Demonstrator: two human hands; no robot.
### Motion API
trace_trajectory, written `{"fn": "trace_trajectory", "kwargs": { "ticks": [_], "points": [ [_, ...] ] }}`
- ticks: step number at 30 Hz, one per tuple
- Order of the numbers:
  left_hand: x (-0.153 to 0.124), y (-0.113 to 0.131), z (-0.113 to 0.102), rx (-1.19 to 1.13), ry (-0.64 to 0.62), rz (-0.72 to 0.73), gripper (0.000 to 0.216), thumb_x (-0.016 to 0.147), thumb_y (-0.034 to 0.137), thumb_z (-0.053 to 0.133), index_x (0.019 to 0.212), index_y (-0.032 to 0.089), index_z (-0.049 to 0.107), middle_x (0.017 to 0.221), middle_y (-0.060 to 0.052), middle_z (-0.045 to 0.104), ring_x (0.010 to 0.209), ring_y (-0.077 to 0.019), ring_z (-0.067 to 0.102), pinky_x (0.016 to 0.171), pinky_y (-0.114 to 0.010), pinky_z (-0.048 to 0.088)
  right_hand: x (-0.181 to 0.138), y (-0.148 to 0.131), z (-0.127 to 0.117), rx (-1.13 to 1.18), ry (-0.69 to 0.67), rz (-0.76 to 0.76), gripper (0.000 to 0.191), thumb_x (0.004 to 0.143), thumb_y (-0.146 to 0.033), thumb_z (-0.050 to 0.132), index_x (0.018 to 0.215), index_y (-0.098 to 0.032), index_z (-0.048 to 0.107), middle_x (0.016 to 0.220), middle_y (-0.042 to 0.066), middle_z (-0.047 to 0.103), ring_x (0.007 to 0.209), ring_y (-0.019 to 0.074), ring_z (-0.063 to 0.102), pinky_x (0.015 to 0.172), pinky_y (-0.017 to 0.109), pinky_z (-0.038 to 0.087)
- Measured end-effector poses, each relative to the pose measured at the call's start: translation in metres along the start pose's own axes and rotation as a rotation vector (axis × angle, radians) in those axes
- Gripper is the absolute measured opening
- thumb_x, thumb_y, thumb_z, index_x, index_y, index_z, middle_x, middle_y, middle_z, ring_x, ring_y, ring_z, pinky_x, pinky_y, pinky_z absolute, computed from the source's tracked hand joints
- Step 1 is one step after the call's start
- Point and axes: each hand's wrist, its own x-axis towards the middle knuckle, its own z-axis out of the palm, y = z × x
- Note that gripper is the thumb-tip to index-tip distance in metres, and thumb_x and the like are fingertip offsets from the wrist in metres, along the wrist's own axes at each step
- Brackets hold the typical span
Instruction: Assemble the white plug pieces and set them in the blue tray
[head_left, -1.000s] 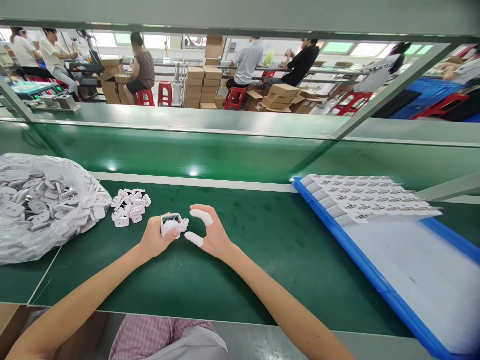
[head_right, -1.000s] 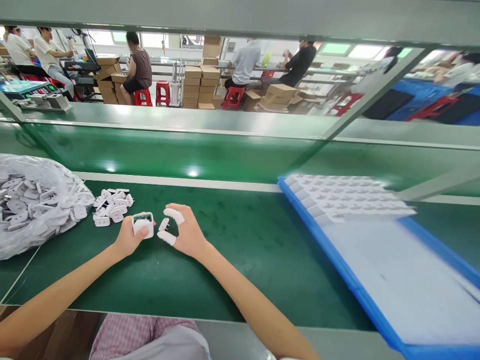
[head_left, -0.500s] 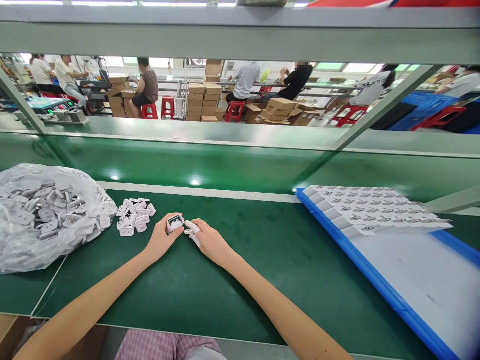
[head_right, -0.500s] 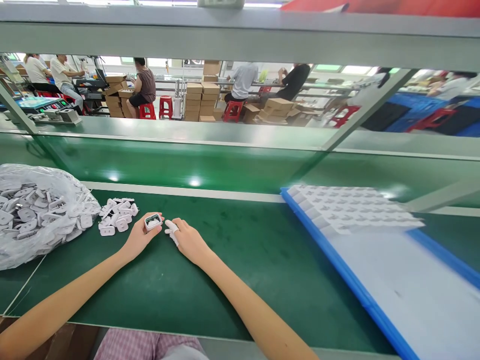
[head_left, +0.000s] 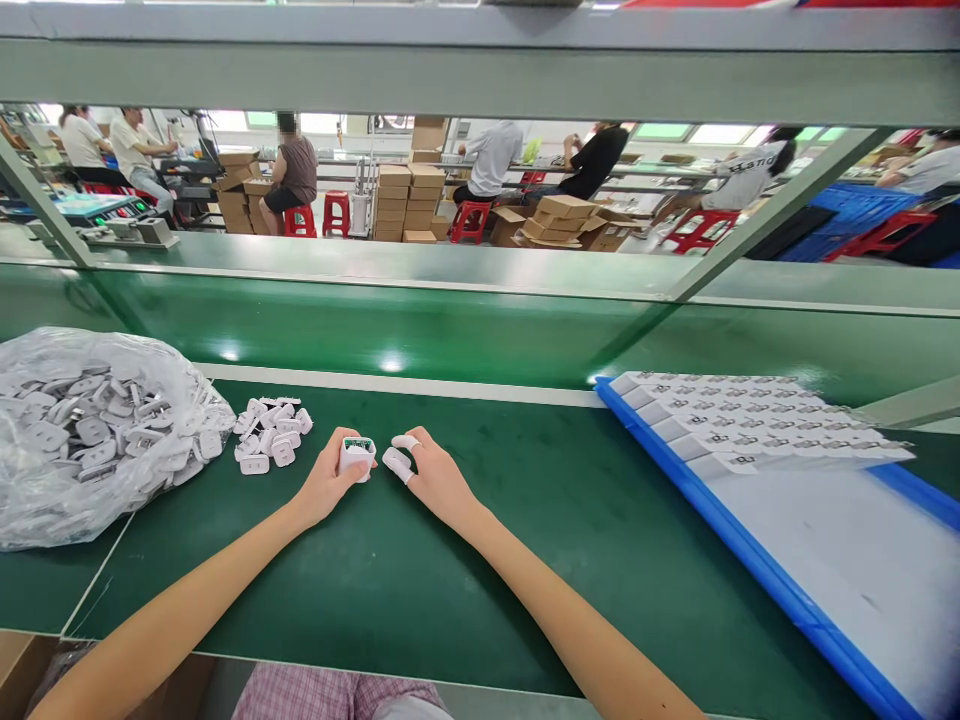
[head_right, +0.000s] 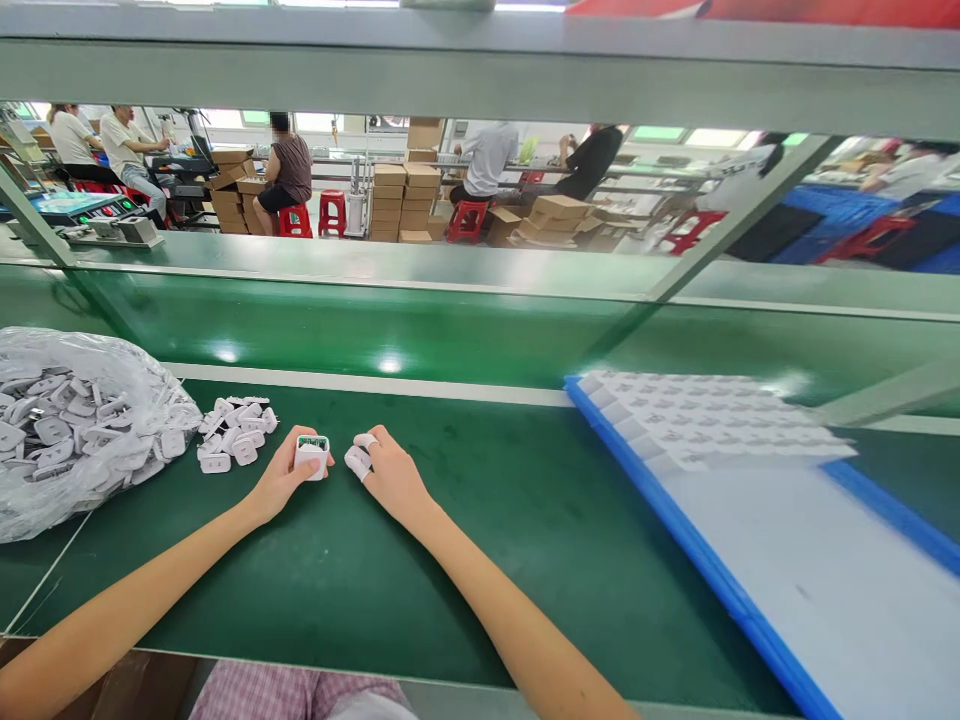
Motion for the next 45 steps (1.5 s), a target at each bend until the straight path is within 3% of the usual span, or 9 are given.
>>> {"fn": "trace_trajectory", "kwargs": {
  "ticks": [5,9,18,24,29,34,39,43,45],
  "points": [
    [-0.002,0.003,0.005,0.142,-0.104,-0.027,0.031,0.083,0.043,0.057,0.100,0.018,0.050,0.088,-0.003,0.061,0.069,-0.0131,0.054,0.063,-0.024,0.043,0.004,-0.007,-0.004,0.419,0.058,0.105,0.017,0.085,-0.030,0.050,0.081,-0.020,0.064,0.079,0.002,0.057,0.070,0.0155,0.055,0.066,0.029,0.045],
    [-0.004,0.002,0.008,0.266,-0.178,-0.039,0.032,0.082,0.044,0.057,0.098,0.017,0.055,0.080,0.000,0.057,0.063,-0.0112,0.049,0.056,-0.022,0.038,0.004,-0.023,-0.018,0.730,-0.045,0.187,0.020,0.082,-0.037,0.057,0.076,-0.019,0.064,0.073,0.000,0.058,0.064,0.0133,0.054,0.062,0.027,0.045],
    [-0.005,0.002,0.012,0.357,-0.145,-0.074,0.036,0.078,0.037,0.059,0.109,0.020,0.053,0.080,0.000,0.058,0.063,-0.0123,0.050,0.056,-0.023,0.039,0.001,-0.032,-0.019,0.716,-0.129,0.213,0.017,0.079,-0.035,0.059,0.077,-0.018,0.062,0.077,0.001,0.062,0.070,0.0150,0.057,0.065,0.029,0.046],
    [-0.007,-0.001,0.011,0.353,-0.104,-0.090,0.044,0.076,0.035,0.059,0.116,0.022,0.045,0.079,0.002,0.061,0.059,-0.0120,0.050,0.054,-0.023,0.039,-0.001,-0.034,-0.004,0.843,-0.080,0.263,0.022,0.077,-0.038,0.059,0.085,-0.022,0.046,0.067,-0.005,0.047,0.059,0.0115,0.050,0.053,0.024,0.042],
    [-0.008,-0.002,0.013,0.430,-0.068,-0.021,0.030,0.080,0.037,0.056,0.104,0.021,0.048,0.072,0.004,0.058,0.056,-0.0113,0.048,0.052,-0.022,0.036,-0.002,-0.036,0.013,0.943,-0.105,0.317,0.022,0.081,-0.038,0.053,0.083,-0.023,0.037,0.067,-0.006,0.043,0.053,0.0092,0.044,0.047,0.021,0.036],
    [-0.008,-0.001,0.026,0.260,0.048,-0.031,0.037,0.083,0.052,0.049,0.102,0.020,0.044,0.067,0.003,0.058,0.049,-0.0129,0.050,0.050,-0.025,0.041,-0.011,-0.042,0.022,0.797,0.178,0.263,0.014,0.088,-0.036,0.046,0.089,-0.023,0.042,0.075,-0.002,0.051,0.064,0.0128,0.053,0.060,0.027,0.048],
    [0.003,-0.003,0.030,0.011,0.332,-0.150,0.059,0.069,0.070,0.055,0.103,0.023,0.048,0.068,0.003,0.059,0.052,-0.0166,0.054,0.048,-0.027,0.046,-0.013,-0.044,0.018,0.416,0.044,-0.074,0.076,0.057,-0.032,0.083,0.121,-0.022,0.042,0.116,0.008,0.049,0.102,0.0215,0.053,0.085,0.033,0.049],
    [0.012,-0.005,0.027,0.187,0.272,-0.073,0.062,0.055,0.076,0.058,0.087,0.023,0.054,0.060,0.002,0.057,0.056,-0.0219,0.057,0.050,-0.032,0.050,-0.009,-0.038,0.004,0.258,-0.007,-0.159,0.075,0.061,-0.035,0.081,0.124,-0.022,0.042,0.113,0.008,0.049,0.110,0.0226,0.049,0.089,0.030,0.047],
    [0.012,-0.008,0.021,0.335,0.213,0.011,0.061,0.053,0.075,0.059,0.087,0.025,0.055,0.070,0.001,0.062,0.065,-0.0251,0.061,0.056,-0.035,0.053,-0.008,-0.034,-0.004,0.184,-0.028,-0.180,0.074,0.062,-0.037,0.079,0.124,-0.022,0.042,0.108,0.006,0.049,0.106,0.0218,0.051,0.090,0.029,0.047]
  ]
}}
